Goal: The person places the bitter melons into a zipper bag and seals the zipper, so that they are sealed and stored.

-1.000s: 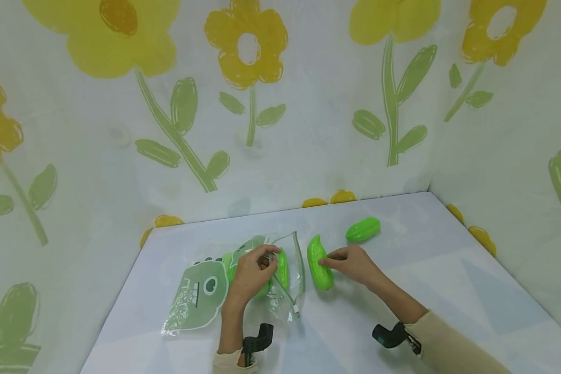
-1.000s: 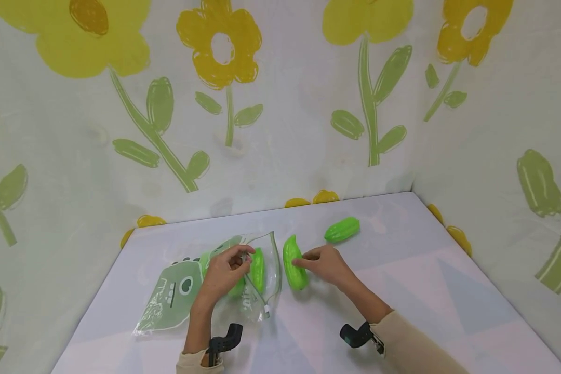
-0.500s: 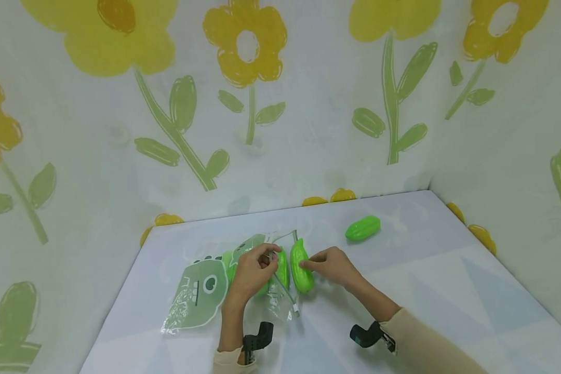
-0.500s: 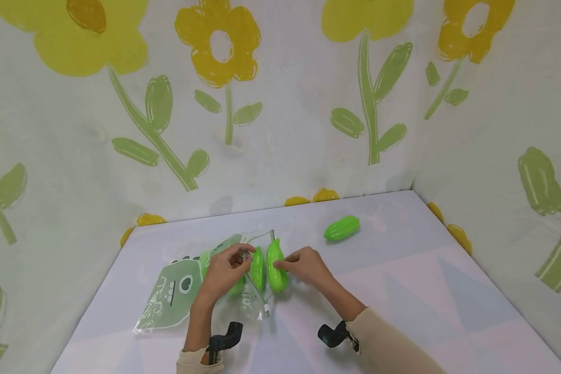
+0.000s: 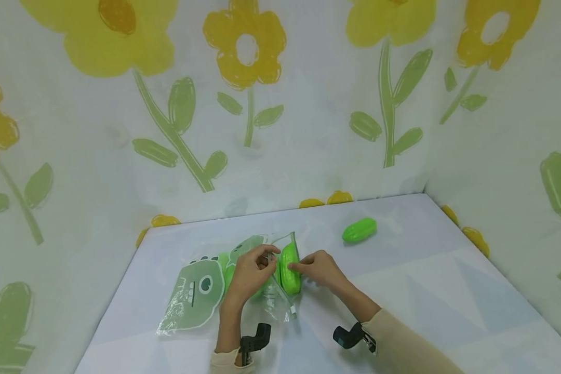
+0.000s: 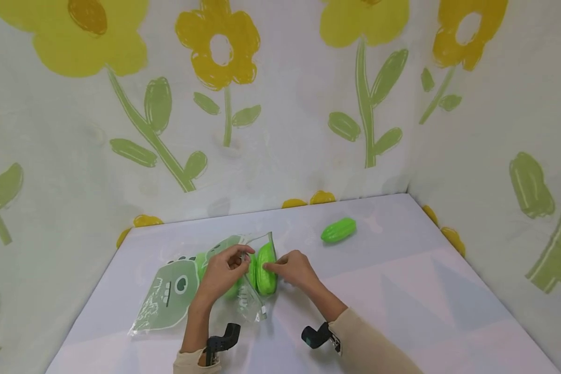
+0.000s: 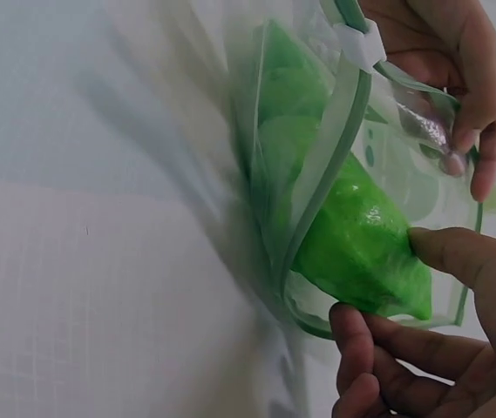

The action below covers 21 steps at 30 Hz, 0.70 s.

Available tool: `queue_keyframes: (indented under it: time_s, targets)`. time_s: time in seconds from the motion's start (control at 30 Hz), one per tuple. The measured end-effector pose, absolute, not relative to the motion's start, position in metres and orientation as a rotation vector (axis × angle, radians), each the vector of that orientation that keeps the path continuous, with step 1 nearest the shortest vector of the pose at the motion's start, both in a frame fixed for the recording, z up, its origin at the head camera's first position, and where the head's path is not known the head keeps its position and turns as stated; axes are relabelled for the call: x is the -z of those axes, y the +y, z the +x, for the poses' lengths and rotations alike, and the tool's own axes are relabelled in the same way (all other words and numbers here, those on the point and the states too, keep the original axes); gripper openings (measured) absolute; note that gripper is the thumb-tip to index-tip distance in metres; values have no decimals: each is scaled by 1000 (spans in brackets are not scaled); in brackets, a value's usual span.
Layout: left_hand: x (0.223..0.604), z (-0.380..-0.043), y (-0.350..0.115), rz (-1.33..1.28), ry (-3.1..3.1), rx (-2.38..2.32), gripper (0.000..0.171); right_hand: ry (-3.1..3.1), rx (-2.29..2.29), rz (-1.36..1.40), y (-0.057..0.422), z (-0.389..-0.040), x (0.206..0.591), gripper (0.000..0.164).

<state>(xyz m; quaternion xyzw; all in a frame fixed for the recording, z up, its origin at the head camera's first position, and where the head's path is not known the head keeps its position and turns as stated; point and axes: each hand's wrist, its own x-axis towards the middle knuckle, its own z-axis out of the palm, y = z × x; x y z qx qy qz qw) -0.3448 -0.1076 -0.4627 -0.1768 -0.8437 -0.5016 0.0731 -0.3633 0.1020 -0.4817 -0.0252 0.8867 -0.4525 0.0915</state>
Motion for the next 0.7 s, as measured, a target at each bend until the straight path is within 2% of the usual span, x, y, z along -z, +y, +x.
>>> queue_keyframes:
  time_s: [0.3,0.7]
  targets:
    - [464,-343,-109,-530,-2539,1490,19,2638,1336,-60,92,-364,487,48]
    - [464,-345,-108,-526,-2528,1503,19,2677,1334,-177,82,-366,485,43]
